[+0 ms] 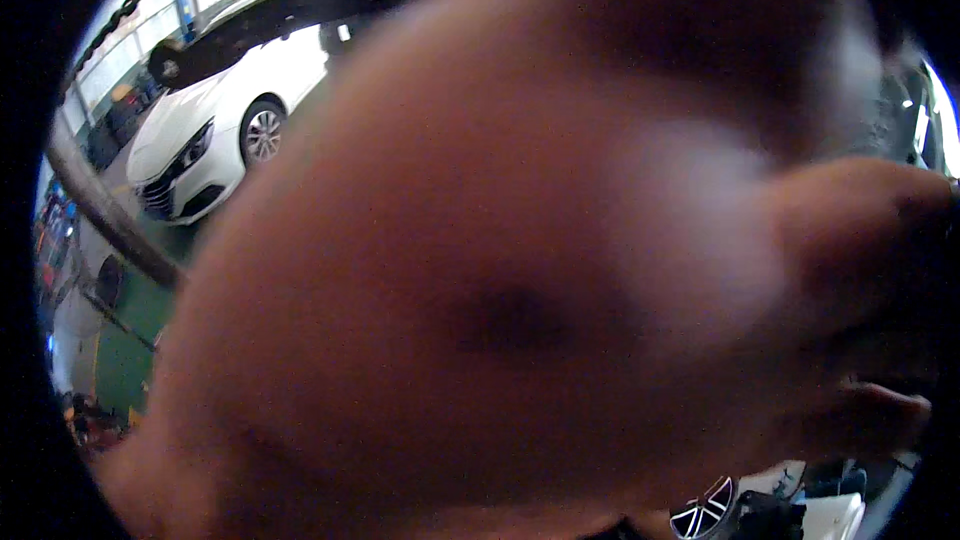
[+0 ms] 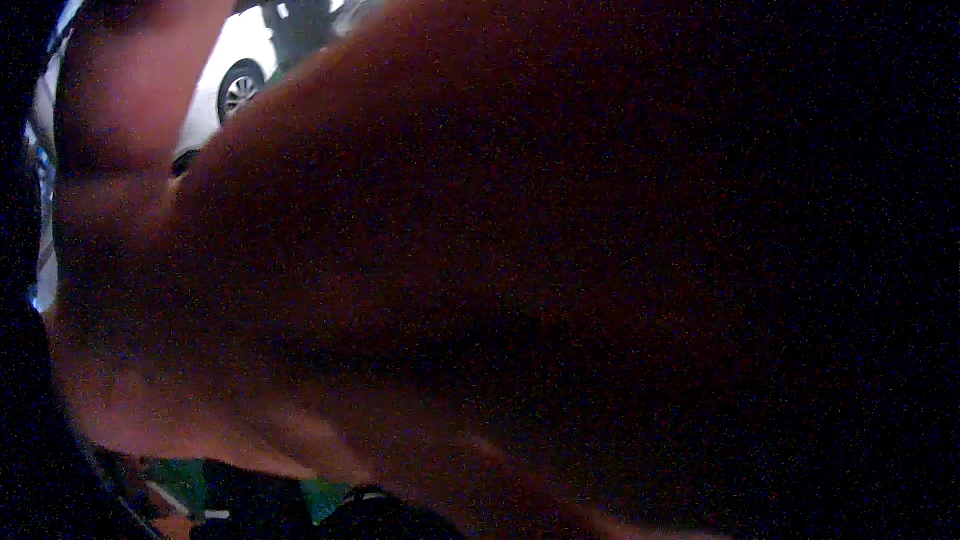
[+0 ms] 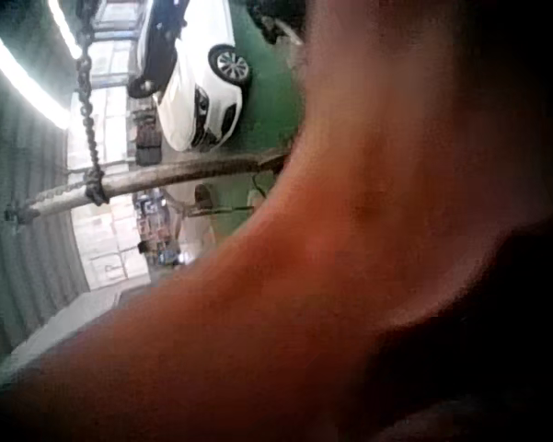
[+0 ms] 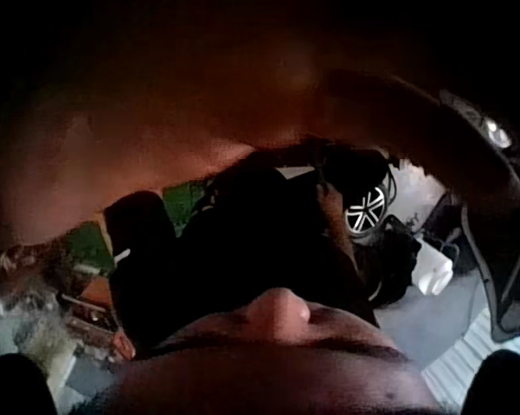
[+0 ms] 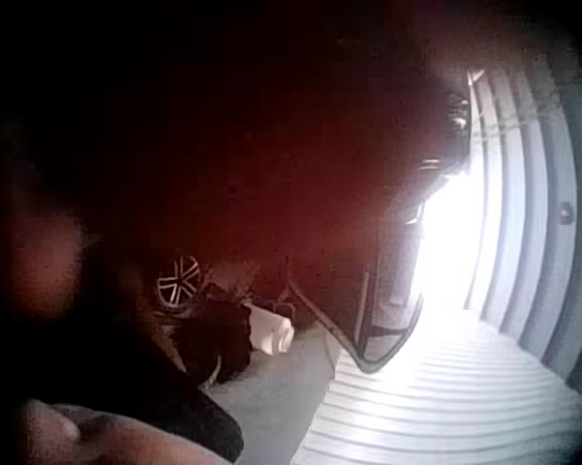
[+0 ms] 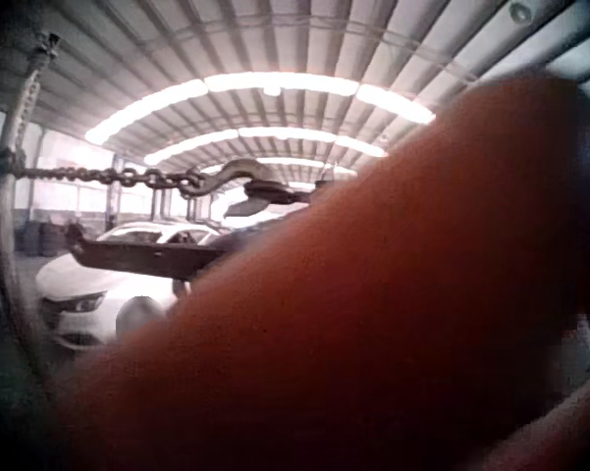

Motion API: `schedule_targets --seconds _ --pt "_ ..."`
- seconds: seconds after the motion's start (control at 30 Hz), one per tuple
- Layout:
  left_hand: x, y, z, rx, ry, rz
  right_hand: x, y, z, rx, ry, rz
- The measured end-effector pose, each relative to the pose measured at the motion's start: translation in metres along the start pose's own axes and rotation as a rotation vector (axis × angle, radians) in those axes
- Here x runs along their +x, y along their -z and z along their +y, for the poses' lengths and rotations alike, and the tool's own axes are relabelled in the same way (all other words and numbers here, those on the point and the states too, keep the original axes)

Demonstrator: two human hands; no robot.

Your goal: The person uses a hammer to tap and flatten a large metal car body panel, then removes a smaller metal bracket and continues hammering it on a workbench to straighten its edges and surface.

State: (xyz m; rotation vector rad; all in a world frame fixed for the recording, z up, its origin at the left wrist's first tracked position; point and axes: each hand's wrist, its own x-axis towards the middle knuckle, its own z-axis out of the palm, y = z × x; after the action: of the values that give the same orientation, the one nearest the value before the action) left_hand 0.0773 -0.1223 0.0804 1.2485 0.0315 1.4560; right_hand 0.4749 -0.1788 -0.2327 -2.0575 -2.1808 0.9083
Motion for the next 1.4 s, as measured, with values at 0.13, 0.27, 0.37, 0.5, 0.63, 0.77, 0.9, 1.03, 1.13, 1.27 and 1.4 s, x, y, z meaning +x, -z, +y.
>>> schedule_targets --seconds 0.13,0.27,0.37,0.5,0.63,0.77,0.9,1.03,1.13,1.27,1.4 --pt "-0.017 0.027 0.033 0.122 -0.201 0.174 -0.012 -0.020 -0.005 -0.048 -0.002 -0.007" --pt "-0.018 0.137 0.004 0.833 -0.462 0.540 -0.012 -0.008 -0.013 -0.002 -0.066 -0.013" --pt "-0.036 0.202 -0.037 1.071 -0.438 0.670 -0.012 -0.067 0.056 -0.232 0.024 0.127" --pt "-0.055 0.247 -0.078 1.346 -0.371 0.765 -0.021 -0.040 0.020 -0.176 0.117 0.058" --pt "-0.057 0.259 -0.092 1.272 -0.136 0.799 -0.028 -0.050 0.057 -0.163 0.268 0.167" --pt "-0.086 0.261 -0.092 1.280 -0.166 0.728 -0.027 -0.013 -0.018 0.040 0.387 0.182" --pt "-0.094 0.282 -0.110 1.253 -0.202 0.770 -0.005 0.044 -0.120 0.446 0.091 -0.133" --pt "-0.084 0.308 -0.107 1.105 -0.022 1.176 0.054 0.064 -0.219 1.053 0.057 -0.209" --pt "-0.066 0.329 -0.114 1.034 0.123 1.438 0.105 0.062 -0.305 1.484 0.095 -0.379" --pt "-0.070 0.344 -0.131 1.137 -0.075 1.339 0.163 0.047 -0.352 1.320 0.225 -0.302" --pt "-0.066 0.335 -0.124 1.050 -0.076 1.342 0.192 0.049 -0.382 1.365 0.227 -0.384"
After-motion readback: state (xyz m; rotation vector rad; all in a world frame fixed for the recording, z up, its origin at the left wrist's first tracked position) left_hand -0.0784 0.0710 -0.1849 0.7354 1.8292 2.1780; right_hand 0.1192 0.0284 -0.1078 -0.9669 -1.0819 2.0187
